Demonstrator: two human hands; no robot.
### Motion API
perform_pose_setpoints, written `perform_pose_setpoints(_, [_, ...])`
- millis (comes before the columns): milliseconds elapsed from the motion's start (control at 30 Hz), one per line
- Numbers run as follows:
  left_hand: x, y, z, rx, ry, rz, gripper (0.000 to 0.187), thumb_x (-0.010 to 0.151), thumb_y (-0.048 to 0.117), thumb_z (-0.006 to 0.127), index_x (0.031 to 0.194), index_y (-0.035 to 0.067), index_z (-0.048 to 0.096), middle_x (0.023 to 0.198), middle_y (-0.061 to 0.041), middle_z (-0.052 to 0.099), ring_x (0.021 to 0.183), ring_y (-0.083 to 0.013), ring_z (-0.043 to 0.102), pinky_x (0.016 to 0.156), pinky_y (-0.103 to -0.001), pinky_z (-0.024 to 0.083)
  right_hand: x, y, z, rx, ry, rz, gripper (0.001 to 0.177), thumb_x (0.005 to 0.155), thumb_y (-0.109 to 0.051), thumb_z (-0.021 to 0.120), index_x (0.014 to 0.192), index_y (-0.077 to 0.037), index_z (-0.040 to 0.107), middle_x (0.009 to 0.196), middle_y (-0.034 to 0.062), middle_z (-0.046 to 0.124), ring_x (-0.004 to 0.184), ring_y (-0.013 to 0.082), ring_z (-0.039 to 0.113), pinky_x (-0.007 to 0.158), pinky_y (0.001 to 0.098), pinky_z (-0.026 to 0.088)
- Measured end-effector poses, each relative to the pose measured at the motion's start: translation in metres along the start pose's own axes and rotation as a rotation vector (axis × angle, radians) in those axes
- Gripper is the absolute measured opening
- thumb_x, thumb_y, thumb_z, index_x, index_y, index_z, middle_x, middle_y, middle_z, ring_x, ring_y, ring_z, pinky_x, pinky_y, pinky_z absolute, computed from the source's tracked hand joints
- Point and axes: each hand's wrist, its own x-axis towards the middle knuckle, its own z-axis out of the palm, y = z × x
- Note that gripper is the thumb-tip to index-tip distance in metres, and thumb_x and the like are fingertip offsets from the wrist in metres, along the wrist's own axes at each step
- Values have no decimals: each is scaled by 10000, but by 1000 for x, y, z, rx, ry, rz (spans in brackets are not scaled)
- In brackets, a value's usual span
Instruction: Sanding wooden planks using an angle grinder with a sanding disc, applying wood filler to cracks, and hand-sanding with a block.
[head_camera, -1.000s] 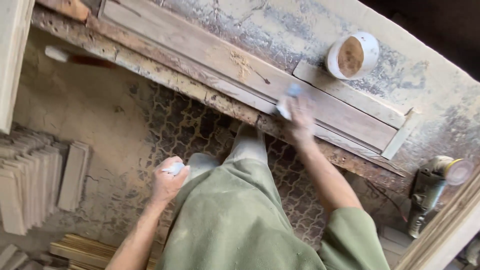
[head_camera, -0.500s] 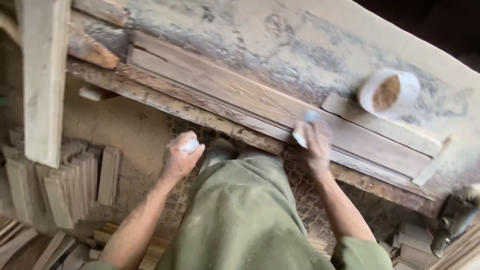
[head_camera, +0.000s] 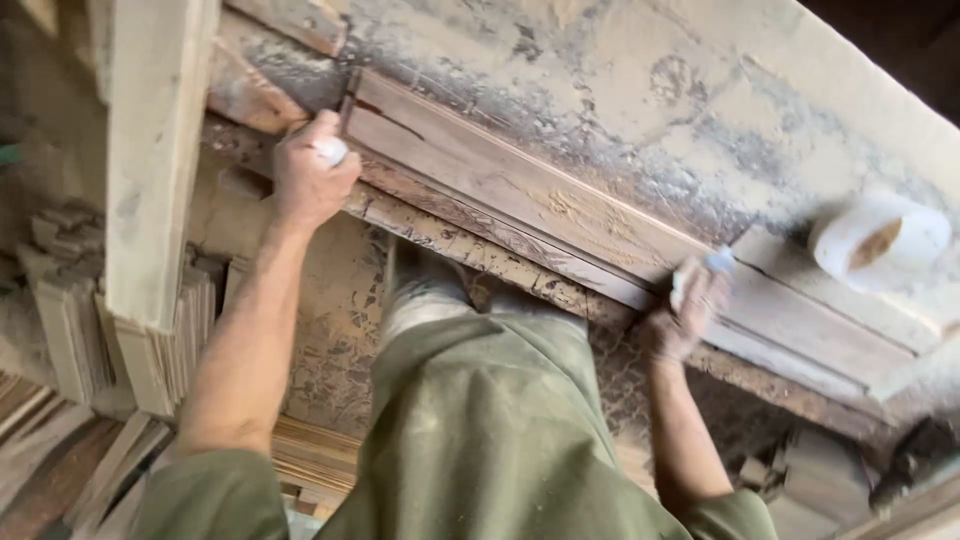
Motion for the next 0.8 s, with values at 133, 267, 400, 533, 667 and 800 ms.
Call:
perform_pose_setpoints(133, [12,-3,-18,213,-204,25,389,702,148,839,1074,83,745,866,-183,694,822,-395,713,721,-455,563,-1,-86,87,-104,191,48,610,902,138,673,1486,-10,579,1532,266,493,1439,359,447,1232,454,327])
perform_pose_setpoints(267, [38,31,-50,33,-369,-292,262,720,193,762,978,176,722,736,-63,630,700,-208,634,637,-313,509,28,-219,155,-209,-147,-120,971,532,60,662,1489,-26,512,1529,267,484,1401,440,467,1123,546,354])
perform_pose_setpoints(400, [43,-20,-56,7,-516,-235,459,672,242,807,1126,186,764,927,-73,771,874,-226,743,705,-344,563,69,-347,254,313,-135,-306,760,586,-93,820,1322,-41,639,1405,241,585,1326,455,516,1052,582,383])
perform_pose_setpoints(533, [46,-23,-58,-42,-576,-234,364,719,242,800,1062,125,763,902,-164,758,881,-244,732,675,-339,564,101,-363,187,567,-181,-277,805,676,65,623,1468,-77,596,1512,224,535,1429,458,460,1179,586,302])
perform_pose_setpoints(667, [54,-15,-63,-101,-612,-229,333,686,201,752,1015,161,718,853,-122,725,807,-268,708,678,-384,544,80,-249,101,439,69,294,393,996,-41,522,1388,-32,557,1351,191,549,1198,244,563,1042,342,450])
perform_pose_setpoints(800, [58,-15,-66,-20,-659,-137,296,706,209,691,998,171,660,897,-130,744,895,-353,731,737,-464,564,94,-283,77,746,12,486,269,1114,-169,403,855,-236,436,807,-71,410,781,92,421,872,279,368])
